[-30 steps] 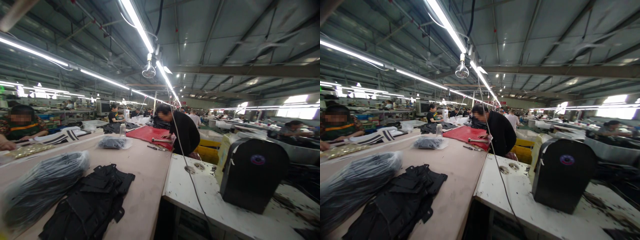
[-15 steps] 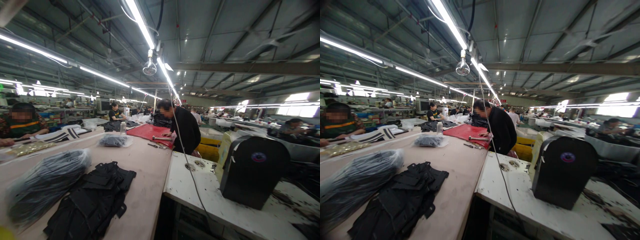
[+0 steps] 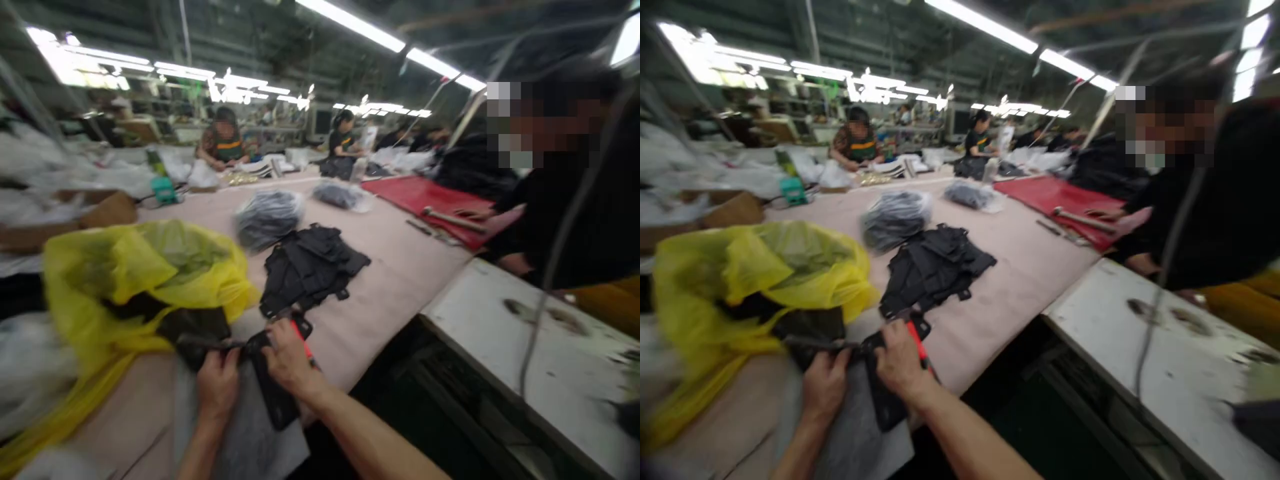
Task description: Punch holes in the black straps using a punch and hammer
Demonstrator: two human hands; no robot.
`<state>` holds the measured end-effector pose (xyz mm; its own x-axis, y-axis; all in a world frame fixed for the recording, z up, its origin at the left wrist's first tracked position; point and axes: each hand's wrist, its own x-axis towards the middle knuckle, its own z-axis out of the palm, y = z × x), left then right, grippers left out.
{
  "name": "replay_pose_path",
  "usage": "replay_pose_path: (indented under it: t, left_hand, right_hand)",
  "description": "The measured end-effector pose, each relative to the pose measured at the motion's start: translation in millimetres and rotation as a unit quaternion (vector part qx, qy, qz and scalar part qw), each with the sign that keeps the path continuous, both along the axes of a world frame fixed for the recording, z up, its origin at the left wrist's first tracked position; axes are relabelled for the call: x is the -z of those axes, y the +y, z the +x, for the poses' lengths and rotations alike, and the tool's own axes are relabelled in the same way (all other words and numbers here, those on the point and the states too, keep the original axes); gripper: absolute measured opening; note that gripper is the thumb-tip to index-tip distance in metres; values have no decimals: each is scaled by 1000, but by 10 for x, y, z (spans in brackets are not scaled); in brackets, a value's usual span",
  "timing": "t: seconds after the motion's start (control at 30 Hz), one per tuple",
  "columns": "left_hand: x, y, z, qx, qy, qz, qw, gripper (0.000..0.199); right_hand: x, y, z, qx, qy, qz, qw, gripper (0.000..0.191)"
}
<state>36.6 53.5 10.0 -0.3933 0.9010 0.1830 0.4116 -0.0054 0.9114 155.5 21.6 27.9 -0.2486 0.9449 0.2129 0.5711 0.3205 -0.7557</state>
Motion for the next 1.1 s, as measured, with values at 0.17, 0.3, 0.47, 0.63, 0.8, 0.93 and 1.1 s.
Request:
replay_pose_path:
  t: [0.17,0.3,0.47,0.63,0.8,0.93,1.1]
  left_hand:
    - [436,-491,-512,-21,-9,-34,999,24]
    - [439,-406,-428,-17,-52,-12,998,24]
    - [350,-380,-405,19,-52,-7,998,22]
    - [269,-346,-406,36,-14,-10,999,19]
    - [219,-329,-376,51,1,-6,999,17]
    - [212,-326,-348,62,15,-5,998,17]
    - [206,-311,-331,69,57,-6,996,17]
  right_hand:
    - [506,-59,14,70,-53,-57,995,35]
    - [504,-89,59,85,-37,-77,993,30]
    - [548,-97,27,91,-3,-29,995,30]
    - [614,-121,15,95,4,-7,995,27]
    - [590,-124,22,94,9,-5,995,26]
    - [565,-126,30,97,3,-16,995,26]
    - [557,-119,36,96,-4,-25,995,26]
